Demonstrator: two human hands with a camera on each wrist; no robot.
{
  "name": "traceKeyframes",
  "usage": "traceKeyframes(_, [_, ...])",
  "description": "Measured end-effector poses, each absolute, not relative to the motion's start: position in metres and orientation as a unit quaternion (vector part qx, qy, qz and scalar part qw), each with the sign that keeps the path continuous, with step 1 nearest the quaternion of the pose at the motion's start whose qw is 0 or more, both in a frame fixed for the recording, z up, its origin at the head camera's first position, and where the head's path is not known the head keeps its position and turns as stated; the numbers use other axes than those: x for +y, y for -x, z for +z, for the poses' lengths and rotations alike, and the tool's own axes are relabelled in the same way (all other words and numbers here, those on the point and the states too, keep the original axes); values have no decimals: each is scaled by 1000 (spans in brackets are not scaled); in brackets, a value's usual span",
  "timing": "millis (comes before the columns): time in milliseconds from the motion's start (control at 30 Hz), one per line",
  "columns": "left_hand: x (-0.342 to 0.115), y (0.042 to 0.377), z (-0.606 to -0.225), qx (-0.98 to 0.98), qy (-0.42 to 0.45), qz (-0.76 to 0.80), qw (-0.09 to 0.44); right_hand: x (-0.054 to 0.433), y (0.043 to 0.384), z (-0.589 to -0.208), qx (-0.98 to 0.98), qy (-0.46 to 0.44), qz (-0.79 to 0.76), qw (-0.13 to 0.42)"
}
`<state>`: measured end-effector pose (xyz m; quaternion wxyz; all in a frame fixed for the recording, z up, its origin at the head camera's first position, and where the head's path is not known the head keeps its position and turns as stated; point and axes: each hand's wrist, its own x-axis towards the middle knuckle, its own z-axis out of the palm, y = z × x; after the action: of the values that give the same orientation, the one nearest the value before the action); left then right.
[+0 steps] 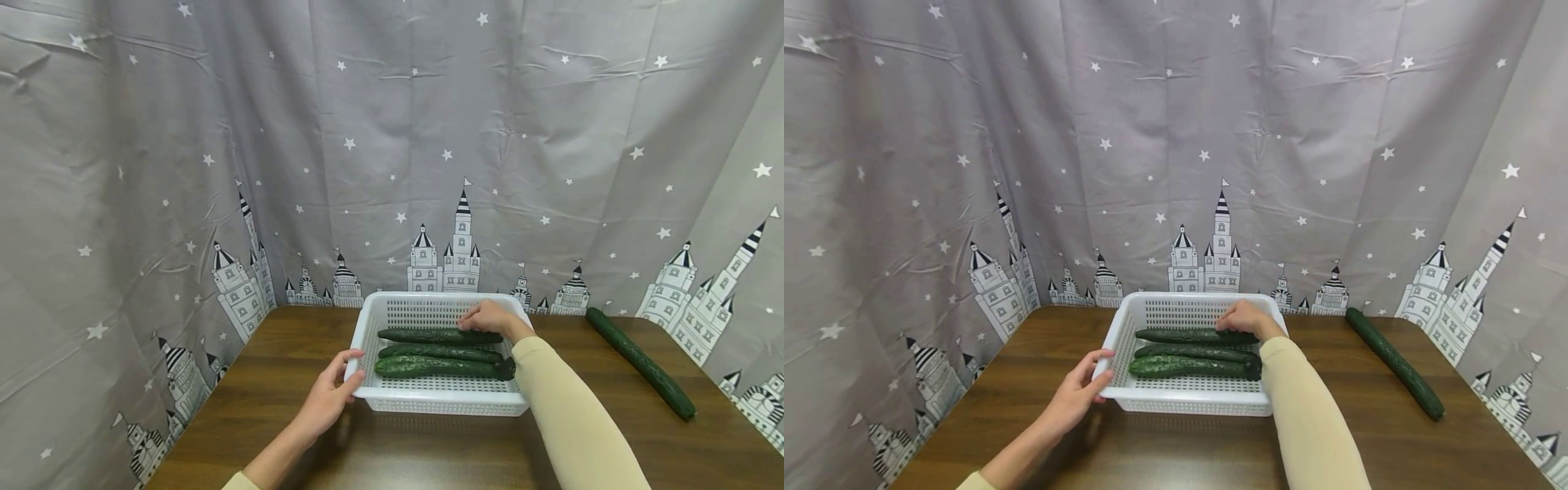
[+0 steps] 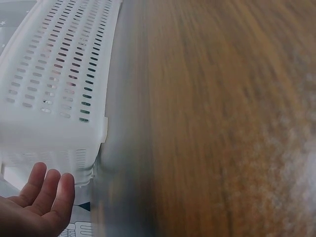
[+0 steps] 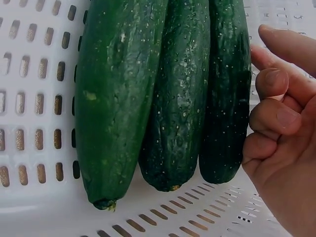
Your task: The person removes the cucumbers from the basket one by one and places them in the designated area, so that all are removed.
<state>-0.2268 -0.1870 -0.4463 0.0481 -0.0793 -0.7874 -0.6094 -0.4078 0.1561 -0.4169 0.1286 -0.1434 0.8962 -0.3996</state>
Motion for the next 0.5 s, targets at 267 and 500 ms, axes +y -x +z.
traceKeyframes(267, [-187, 228, -447, -792, 81, -603, 51, 156, 409, -419, 907, 138, -376, 130])
traceKeyframes(500, [-187, 229, -448, -797, 73, -597, 47, 156, 407, -416, 927, 177, -296, 148])
